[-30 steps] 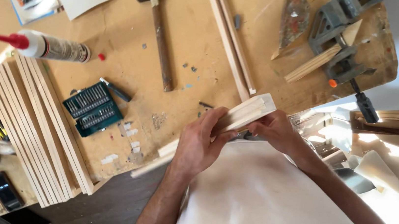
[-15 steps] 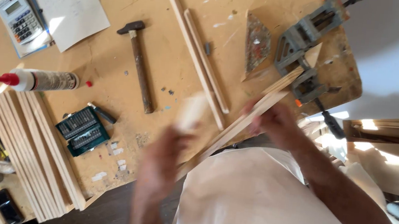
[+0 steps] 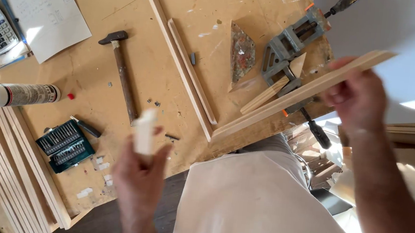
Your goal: Assemble wooden frames by applying glue to strips and securing them in a corner clamp jig.
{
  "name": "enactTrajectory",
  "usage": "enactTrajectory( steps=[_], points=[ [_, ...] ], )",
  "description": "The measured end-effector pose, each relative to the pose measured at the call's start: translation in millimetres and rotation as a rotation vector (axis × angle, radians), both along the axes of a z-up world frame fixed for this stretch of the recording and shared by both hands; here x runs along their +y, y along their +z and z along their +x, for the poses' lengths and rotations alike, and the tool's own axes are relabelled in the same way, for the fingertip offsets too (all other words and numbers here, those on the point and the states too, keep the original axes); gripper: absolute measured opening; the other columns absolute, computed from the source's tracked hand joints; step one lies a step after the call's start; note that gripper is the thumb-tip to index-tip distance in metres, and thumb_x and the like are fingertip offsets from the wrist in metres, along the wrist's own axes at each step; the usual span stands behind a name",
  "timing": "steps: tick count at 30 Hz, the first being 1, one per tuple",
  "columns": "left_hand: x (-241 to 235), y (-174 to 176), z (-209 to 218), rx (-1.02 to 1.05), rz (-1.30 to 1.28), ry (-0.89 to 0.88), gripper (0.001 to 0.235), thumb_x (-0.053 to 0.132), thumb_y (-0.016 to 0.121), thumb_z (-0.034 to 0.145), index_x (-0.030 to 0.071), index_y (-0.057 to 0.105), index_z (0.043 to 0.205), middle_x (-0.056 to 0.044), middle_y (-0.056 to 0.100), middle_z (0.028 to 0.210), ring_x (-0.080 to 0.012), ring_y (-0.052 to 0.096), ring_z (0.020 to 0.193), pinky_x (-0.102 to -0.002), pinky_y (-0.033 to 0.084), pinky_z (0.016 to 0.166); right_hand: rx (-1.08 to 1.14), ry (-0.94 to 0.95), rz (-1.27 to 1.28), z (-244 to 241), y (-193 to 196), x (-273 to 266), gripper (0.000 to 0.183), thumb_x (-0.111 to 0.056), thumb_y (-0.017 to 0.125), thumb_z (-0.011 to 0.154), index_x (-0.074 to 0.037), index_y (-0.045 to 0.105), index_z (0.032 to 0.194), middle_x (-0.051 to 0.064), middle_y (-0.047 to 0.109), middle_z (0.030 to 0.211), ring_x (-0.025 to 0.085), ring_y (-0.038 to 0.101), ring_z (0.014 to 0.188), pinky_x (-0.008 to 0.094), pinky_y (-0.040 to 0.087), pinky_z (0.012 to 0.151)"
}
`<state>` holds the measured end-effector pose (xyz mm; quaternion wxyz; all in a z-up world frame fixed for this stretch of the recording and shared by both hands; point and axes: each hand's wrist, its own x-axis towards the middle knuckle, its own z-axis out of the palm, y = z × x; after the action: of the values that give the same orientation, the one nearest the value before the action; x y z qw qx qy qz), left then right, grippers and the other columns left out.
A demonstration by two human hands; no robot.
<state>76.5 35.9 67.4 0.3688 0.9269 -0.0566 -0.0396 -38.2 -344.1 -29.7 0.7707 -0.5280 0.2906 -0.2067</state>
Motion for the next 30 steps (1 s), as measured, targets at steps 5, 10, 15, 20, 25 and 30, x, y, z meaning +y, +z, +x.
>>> enactTrajectory(
  steps=[5,10,15,20,25,30],
  points=[
    [-40.5,-62.9,-23.6,0.099,0.191,-0.550,0.043,0.029,0.082,0.086,0.019,0.067,0.125,0.006,0.070,0.125,-0.0217,0.074,0.082,-0.044,0.057,0.058,0.070,0.229,0.325,0.7,-51.6,78.1,0.026,-0.022,0.053,0.104,-0.006,0.069,0.117,0.009,0.057,0.071,0.018,0.051,0.059,0.029,0.041,0.053],
    [-38.7,-99.2,-28.8,0.134,0.226,-0.432,0.029,0.022,0.086,0.079,0.016,0.077,0.106,0.000,0.076,0.102,-0.0348,0.076,0.076,-0.047,0.064,0.067,0.189,0.416,0.062,-0.6,-59.9,88.1,0.046,-0.026,0.057,0.102,0.002,0.055,0.139,0.023,0.064,0.086,0.026,0.062,0.075,0.036,0.057,0.063],
    [-28.1,-130.9,-25.5,0.129,0.255,-0.340,0.029,0.025,0.088,0.077,0.017,0.078,0.104,0.002,0.075,0.099,-0.0336,0.075,0.079,-0.046,0.063,0.069,0.320,0.578,-1.099,-11.6,-90.3,44.4,0.043,-0.022,0.078,0.090,-0.011,0.069,0.131,0.010,0.062,0.091,0.032,0.066,0.085,0.043,0.057,0.077],
    [-42.0,-152.9,-23.8,0.164,0.304,-0.345,0.027,0.029,0.084,0.080,0.018,0.077,0.103,0.000,0.074,0.101,-0.0364,0.074,0.083,-0.049,0.062,0.072,0.694,0.332,-1.269,-74.3,-138.9,-39.7,0.029,-0.026,0.084,0.094,-0.018,0.075,0.120,0.004,0.055,0.107,0.031,0.061,0.103,0.044,0.054,0.087],
    [-72.7,-168.9,-17.7,0.185,0.294,-0.408,0.028,0.026,0.082,0.083,0.012,0.076,0.107,-0.006,0.074,0.100,-0.0387,0.075,0.083,-0.050,0.061,0.071,0.744,0.526,-1.336,-87.4,-143.3,-58.0,0.028,-0.029,0.080,0.095,-0.021,0.075,0.121,0.002,0.057,0.119,0.030,0.064,0.117,0.042,0.058,0.095],
    [-94.2,-186.7,-12.1,0.205,0.308,-0.434,0.026,0.027,0.081,0.085,0.016,0.075,0.108,-0.005,0.072,0.104,-0.0387,0.075,0.086,-0.051,0.062,0.074,0.820,0.658,-1.315,-73.4,-132.7,-57.5,0.031,-0.033,0.082,0.093,-0.021,0.073,0.120,0.002,0.056,0.121,0.028,0.062,0.120,0.042,0.058,0.097]
  ],
)
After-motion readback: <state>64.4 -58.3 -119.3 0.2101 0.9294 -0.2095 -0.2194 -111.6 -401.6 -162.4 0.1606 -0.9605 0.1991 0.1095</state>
